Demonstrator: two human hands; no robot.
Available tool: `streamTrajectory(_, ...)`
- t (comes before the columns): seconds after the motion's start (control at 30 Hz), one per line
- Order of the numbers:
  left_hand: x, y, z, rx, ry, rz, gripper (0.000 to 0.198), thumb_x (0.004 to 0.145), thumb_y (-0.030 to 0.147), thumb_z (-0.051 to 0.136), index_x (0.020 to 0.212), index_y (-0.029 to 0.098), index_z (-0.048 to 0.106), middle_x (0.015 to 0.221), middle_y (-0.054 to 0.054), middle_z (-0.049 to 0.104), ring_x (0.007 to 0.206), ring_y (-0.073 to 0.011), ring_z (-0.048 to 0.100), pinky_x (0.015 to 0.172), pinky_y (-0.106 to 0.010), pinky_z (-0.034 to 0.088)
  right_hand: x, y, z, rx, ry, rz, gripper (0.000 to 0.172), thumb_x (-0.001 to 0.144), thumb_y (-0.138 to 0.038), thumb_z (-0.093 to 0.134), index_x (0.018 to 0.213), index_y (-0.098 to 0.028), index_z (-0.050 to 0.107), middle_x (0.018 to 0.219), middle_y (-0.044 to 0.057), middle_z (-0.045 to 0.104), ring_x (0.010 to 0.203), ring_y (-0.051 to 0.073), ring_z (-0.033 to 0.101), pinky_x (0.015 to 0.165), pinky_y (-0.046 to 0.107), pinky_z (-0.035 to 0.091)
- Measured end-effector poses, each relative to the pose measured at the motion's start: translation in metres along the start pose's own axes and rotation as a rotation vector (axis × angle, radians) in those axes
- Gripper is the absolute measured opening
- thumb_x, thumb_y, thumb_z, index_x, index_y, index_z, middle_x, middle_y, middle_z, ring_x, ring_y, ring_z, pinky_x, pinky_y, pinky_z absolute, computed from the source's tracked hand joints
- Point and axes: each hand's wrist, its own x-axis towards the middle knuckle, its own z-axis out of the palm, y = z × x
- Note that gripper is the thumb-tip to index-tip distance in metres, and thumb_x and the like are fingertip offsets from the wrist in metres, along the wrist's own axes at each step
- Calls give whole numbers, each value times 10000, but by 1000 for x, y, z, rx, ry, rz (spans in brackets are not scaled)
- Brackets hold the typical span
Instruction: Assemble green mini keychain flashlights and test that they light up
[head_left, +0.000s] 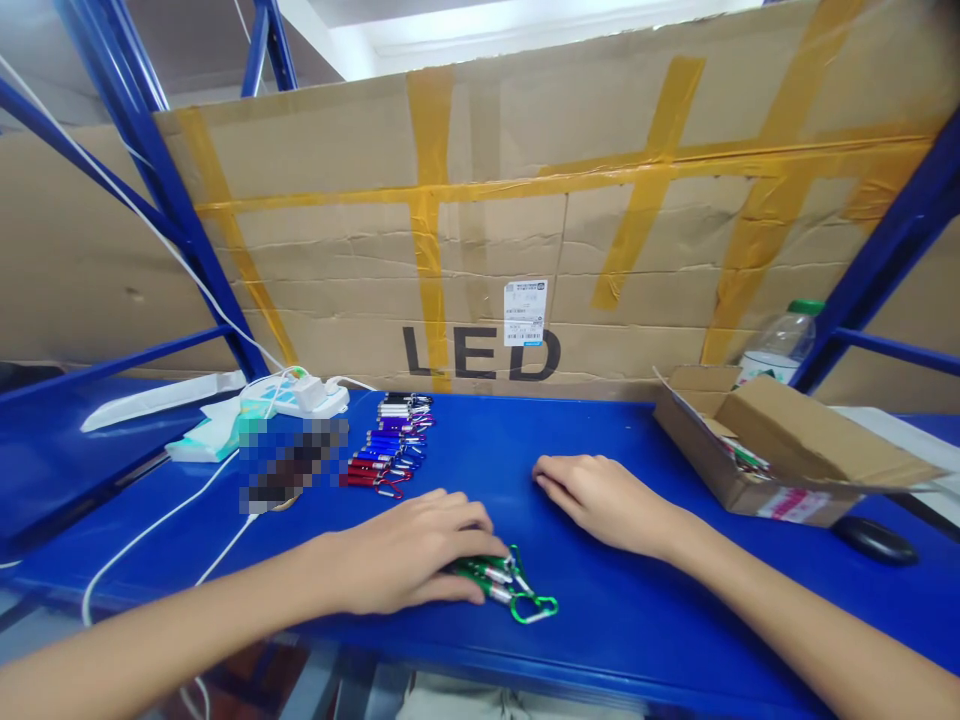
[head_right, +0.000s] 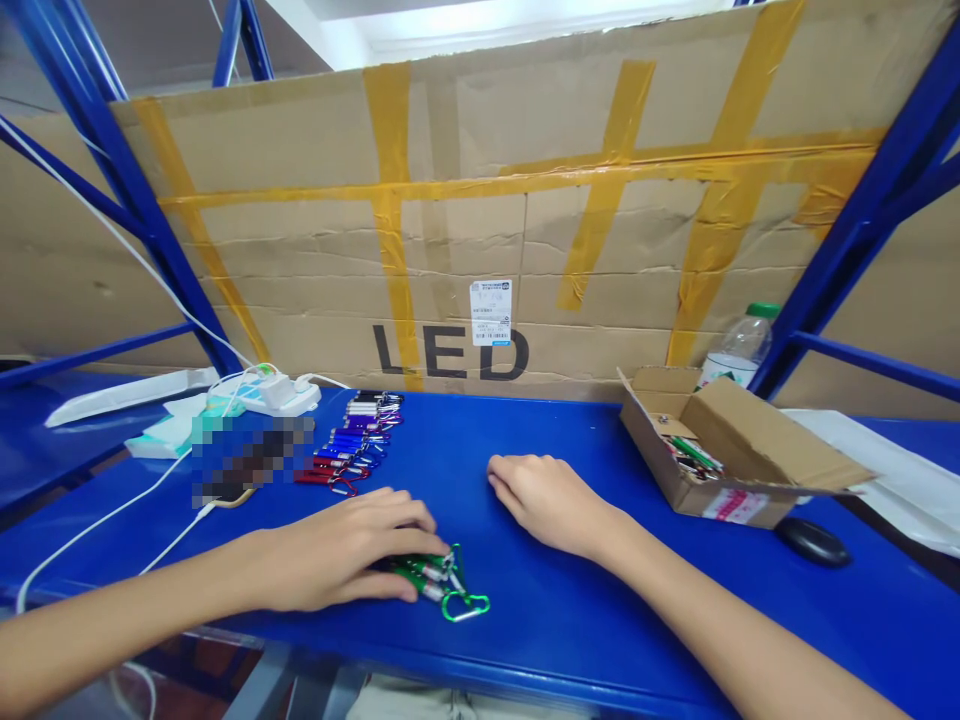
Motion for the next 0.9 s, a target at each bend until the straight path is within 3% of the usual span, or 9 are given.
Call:
streamTrajectory(0.1, -48, -1, -7, 50, 37, -150, 398, 1124, 431, 565, 1504, 336, 629, 1374, -61, 698, 1186, -248, 674, 1032, -342, 501, -1, -2, -2, -1, -4, -25, 286, 1168, -305, 397, 995, -240, 615, 1057, 56, 793, 922, 263, 757, 725, 340, 412)
streamTrajectory(0.23, -113, -21, -9, 240, 125, -297, 386, 1152, 452, 483, 1495, 412, 655, 1389, -28, 731, 1213, -258, 709, 1013, -356, 552, 0, -4, -3, 29, 7, -38, 272, 1167, -328, 408, 998, -246, 604, 1055, 51, 790, 900, 257, 748, 712, 335, 406)
streamTrajectory(0.33, -141, -39, -5, 328, 189, -396, 378, 1138, 468, 515, 1480, 430, 672, 1394, -10, 739, 1218, -264, 718, 1020, -375, 574, 0, -3, -2, 57, 6, -39, 274, 1169, -344, 405, 1007, -250, 606, 1050, 50, 790, 897, 256, 744, 724, 332, 416)
streamTrajectory(0.43, -148, -50, -2, 341, 176, -416, 390, 1126, 463, 543, 1490, 412, 674, 1425, -34, 725, 1253, -270, 708, 1040, -379, 581, 1, -1, -2, 91, 1, -43, 266, 1165, -344, 411, 1042, -252, 629, 1075, 57, 793, 922, 261, 746, 757, 337, 441)
streamTrajectory(0.73, -138, -62, 4, 379, 198, -422, 396, 1148, 380, 494, 1514, 407, 642, 1477, -57, 668, 1294, -277, 679, 1083, -421, 548, 4, 5, -1, 122, 8, -43, 293, 1152, -339, 408, 1071, -245, 674, 1105, 81, 798, 969, 274, 754, 819, 360, 491)
streamTrajectory(0.9, -126, -66, 5, 423, 194, -438, 370, 1151, 388, 474, 1443, 347, 698, 1413, -75, 701, 1232, -279, 711, 1011, -408, 575, 6, 8, 4, 161, 23, -24, 301, 1146, -356, 418, 1106, -265, 703, 1074, 73, 802, 978, 273, 763, 863, 361, 515)
